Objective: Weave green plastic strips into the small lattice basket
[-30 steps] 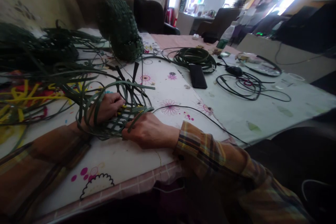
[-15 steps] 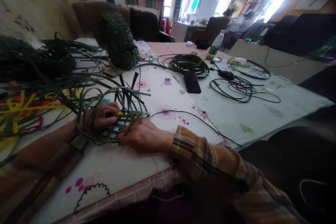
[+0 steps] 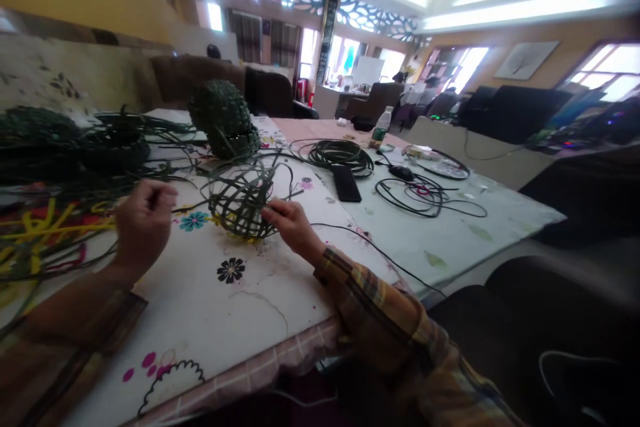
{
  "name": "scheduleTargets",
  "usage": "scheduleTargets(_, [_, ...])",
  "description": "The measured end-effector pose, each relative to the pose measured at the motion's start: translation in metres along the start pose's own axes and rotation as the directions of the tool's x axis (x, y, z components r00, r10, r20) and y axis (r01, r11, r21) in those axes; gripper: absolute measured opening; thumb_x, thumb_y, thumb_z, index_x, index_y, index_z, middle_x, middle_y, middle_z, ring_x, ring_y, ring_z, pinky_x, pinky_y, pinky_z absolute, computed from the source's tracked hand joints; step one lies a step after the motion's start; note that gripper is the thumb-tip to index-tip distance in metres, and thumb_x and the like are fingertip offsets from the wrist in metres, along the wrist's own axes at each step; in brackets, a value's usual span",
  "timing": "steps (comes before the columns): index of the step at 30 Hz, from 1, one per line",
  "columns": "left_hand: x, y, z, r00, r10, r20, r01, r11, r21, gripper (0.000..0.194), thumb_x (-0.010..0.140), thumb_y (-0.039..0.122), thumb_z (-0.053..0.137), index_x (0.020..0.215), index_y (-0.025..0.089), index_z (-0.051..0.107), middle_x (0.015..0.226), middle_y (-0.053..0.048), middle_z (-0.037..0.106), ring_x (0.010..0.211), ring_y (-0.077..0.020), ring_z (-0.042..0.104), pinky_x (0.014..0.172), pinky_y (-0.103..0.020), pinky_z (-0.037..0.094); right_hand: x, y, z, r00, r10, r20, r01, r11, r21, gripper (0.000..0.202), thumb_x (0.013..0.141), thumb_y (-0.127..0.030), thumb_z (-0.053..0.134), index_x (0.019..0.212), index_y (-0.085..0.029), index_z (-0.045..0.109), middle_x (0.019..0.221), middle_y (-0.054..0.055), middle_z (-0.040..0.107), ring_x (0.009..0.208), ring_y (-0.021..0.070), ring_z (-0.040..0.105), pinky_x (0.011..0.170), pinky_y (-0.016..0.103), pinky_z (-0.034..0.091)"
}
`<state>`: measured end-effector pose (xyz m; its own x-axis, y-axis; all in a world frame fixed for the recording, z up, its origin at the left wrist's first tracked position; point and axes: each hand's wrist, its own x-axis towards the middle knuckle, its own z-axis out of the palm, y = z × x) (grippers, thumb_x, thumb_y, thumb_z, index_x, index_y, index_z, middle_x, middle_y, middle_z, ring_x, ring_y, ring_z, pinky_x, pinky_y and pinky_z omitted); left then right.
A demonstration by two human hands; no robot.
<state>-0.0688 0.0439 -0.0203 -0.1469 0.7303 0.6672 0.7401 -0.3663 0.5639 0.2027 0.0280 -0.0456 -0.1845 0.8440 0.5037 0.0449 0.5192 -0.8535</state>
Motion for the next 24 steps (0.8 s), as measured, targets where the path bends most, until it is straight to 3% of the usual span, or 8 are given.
scheduleTargets(1, [-0.005, -0.002, 0.009, 0.994, -0.053, 0.092, 0.06, 0.996, -0.073, 0.03, 0.088, 0.048, 0.057, 0.089, 0.019, 0.065, 0.067, 0.001, 0.06, 0.061, -0.0164, 0.055, 0.059, -0.027, 0.047, 0.003, 0.002, -0.003, 0.995, 0.076, -0.063, -0.069, 0.991, 0.113, 0.045, 0.088, -0.052, 0.067, 0.064, -0.021, 0.046, 0.061, -0.007, 0.035, 0.06, 0.0087, 0.031, 0.055, 0.025, 0.025])
scheduleTargets(3, [-0.013, -0.005, 0.028, 0.939, -0.138, 0.314, 0.219, 0.946, -0.237, 0.035, 0.078, 0.052, 0.064, 0.088, 0.019, 0.067, 0.073, -0.003, 0.067, 0.066, -0.0204, 0.064, 0.058, -0.031, 0.055, 0.009, 0.005, -0.008, 0.968, 0.229, -0.107, -0.189, 0.936, 0.298, 0.045, 0.079, -0.057, 0.075, 0.066, -0.021, 0.051, 0.059, -0.008, 0.034, 0.055, 0.0072, 0.026, 0.049, 0.024, 0.02])
scheduleTargets(4, [-0.017, -0.004, 0.035, 0.925, -0.136, 0.355, 0.244, 0.928, -0.281, 0.037, 0.076, 0.052, 0.067, 0.09, 0.019, 0.069, 0.079, -0.004, 0.07, 0.07, -0.0217, 0.066, 0.06, -0.033, 0.058, 0.011, 0.006, -0.01, 0.953, 0.28, -0.118, -0.221, 0.905, 0.364, 0.047, 0.074, -0.058, 0.078, 0.066, -0.021, 0.052, 0.058, -0.009, 0.034, 0.052, 0.0063, 0.024, 0.047, 0.023, 0.017])
scheduleTargets(9, [-0.025, 0.002, 0.051, 0.974, -0.001, 0.227, 0.083, 0.932, -0.352, 0.032, 0.08, 0.047, 0.069, 0.095, 0.019, 0.071, 0.094, -0.005, 0.071, 0.079, -0.0209, 0.068, 0.068, -0.034, 0.063, 0.015, 0.007, -0.015, 0.917, 0.371, -0.145, -0.251, 0.821, 0.513, 0.048, 0.063, -0.054, 0.087, 0.064, -0.02, 0.052, 0.053, -0.012, 0.032, 0.047, 0.0032, 0.02, 0.042, 0.019, 0.015])
scheduleTargets(15, [-0.025, 0.014, 0.056, 0.981, 0.152, 0.121, -0.106, 0.941, -0.32, 0.024, 0.089, 0.042, 0.065, 0.096, 0.02, 0.072, 0.094, -0.005, 0.07, 0.083, -0.0208, 0.068, 0.068, -0.032, 0.059, 0.016, 0.005, -0.015, 0.915, 0.378, -0.139, -0.248, 0.801, 0.546, 0.05, 0.062, -0.051, 0.089, 0.062, -0.021, 0.049, 0.052, -0.012, 0.033, 0.044, 0.0026, 0.023, 0.04, 0.018, 0.015])
scheduleTargets(24, [-0.022, 0.016, 0.061, 0.976, 0.189, 0.109, -0.153, 0.948, -0.278, 0.021, 0.095, 0.037, 0.059, 0.101, 0.02, 0.071, 0.097, -0.005, 0.072, 0.079, -0.02, 0.068, 0.071, -0.032, 0.058, 0.018, 0.008, -0.021, 0.906, 0.407, -0.117, -0.283, 0.788, 0.547, 0.044, 0.069, -0.047, 0.088, 0.064, -0.02, 0.053, 0.052, -0.012, 0.031, 0.044, 0.003, 0.024, 0.04, 0.017, 0.016])
